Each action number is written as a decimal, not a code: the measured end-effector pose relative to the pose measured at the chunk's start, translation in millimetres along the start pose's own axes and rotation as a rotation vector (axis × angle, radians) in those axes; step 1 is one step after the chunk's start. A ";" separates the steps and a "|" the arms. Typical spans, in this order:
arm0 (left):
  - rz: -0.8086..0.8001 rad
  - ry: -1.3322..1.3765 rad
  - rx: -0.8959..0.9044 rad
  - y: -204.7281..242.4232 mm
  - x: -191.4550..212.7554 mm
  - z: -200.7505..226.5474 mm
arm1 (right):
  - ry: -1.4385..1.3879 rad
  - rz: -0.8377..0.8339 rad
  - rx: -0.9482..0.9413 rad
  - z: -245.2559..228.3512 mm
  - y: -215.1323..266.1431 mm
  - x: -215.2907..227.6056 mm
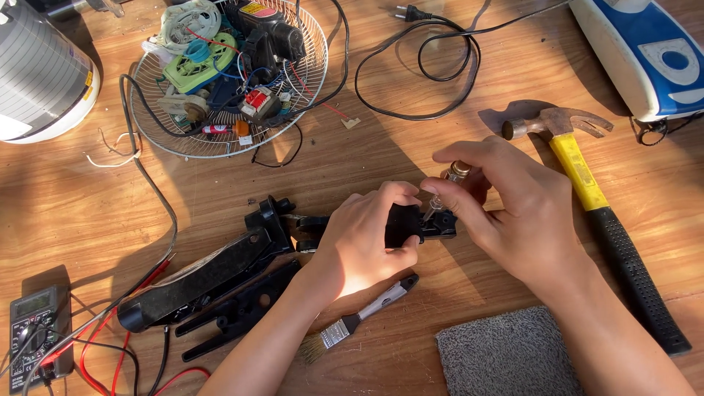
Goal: Reassembling a black plastic housing by inserting internal components and fastening screws with a screwdriver.
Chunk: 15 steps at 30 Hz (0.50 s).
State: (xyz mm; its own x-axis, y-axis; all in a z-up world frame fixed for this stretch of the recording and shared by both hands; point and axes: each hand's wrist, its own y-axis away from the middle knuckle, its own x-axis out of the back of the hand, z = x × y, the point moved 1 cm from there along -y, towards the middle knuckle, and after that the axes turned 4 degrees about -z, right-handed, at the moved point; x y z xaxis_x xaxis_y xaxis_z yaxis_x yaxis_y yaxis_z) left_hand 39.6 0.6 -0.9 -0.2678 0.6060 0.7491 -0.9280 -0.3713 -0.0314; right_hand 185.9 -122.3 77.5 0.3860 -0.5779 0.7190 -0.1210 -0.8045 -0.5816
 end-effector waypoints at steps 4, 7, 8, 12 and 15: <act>0.051 0.061 -0.032 1.1 3.0 -1.8 | -0.059 -0.243 0.122 -1.0 -11.6 16.1; 0.043 0.107 -0.013 1.0 6.7 -0.1 | -0.156 -0.408 0.041 6.6 -8.4 25.8; 0.044 0.107 -0.011 1.1 6.6 -0.8 | -0.157 -0.410 0.042 5.8 -8.3 24.6; 0.038 0.106 -0.009 0.9 8.2 -0.8 | -0.103 -0.274 -0.009 2.4 -8.6 17.1; 0.031 0.097 -0.002 1.1 8.6 1.5 | -0.030 -0.145 0.003 2.3 -5.6 7.2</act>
State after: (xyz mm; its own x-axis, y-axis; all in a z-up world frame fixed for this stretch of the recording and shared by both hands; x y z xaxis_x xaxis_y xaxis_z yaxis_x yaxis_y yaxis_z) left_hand 36.7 4.4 6.5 -0.3201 0.6595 0.6801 -0.9194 -0.3894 -0.0551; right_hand 191.5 -121.7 85.0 0.4265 -0.4517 0.7837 -0.0594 -0.8785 -0.4740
